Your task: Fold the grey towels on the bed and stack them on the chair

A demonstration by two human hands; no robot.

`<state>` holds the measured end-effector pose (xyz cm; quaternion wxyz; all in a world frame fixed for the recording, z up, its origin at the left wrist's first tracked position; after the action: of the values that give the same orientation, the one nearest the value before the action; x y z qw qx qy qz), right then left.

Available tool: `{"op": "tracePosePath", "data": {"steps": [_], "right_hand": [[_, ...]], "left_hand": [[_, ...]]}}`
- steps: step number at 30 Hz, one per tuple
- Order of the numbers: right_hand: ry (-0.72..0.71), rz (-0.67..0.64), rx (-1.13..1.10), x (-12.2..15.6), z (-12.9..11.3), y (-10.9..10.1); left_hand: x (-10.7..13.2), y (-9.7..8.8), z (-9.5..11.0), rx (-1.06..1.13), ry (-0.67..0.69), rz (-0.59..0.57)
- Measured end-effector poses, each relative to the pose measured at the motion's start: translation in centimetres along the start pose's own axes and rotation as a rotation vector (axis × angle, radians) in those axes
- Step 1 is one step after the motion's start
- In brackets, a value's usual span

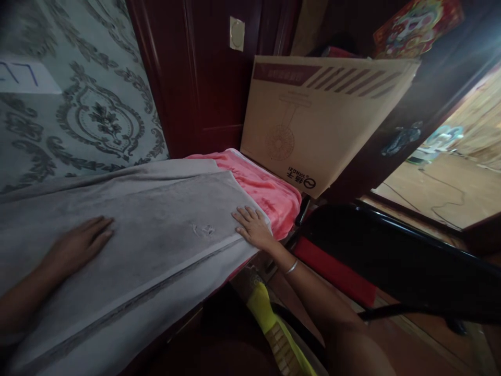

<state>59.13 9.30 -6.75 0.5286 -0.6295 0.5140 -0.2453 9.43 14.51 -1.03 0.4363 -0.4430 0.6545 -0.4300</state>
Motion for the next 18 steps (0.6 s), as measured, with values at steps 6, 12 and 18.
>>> {"op": "tracePosePath", "data": {"steps": [6,12,18], "right_hand": [[0.007,0.011,-0.021,0.0,0.0,0.5],[-0.048,0.058,-0.144,1.1,0.6,0.5],[-0.071,0.148,-0.443,-2.8,3.1,-2.5]], "left_hand": [[-4.7,-4.1,12.6,0.174,0.450,0.005],[-6.1,-3.9,23.3,0.256,0.700,0.027],[-4.7,-2.3,24.9,0.306,0.826,0.009]]}}
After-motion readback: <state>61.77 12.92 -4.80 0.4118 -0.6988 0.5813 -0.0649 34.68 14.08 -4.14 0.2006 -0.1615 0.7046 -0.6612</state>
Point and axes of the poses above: each hand's wrist, its own x-axis away from the middle knuckle, its own y-axis out of the palm, z = x × y, the point moved 2 cm from there along -x, towards the middle knuckle, and after that the axes turned 14 degrees about -x, right-handed, at the moved point
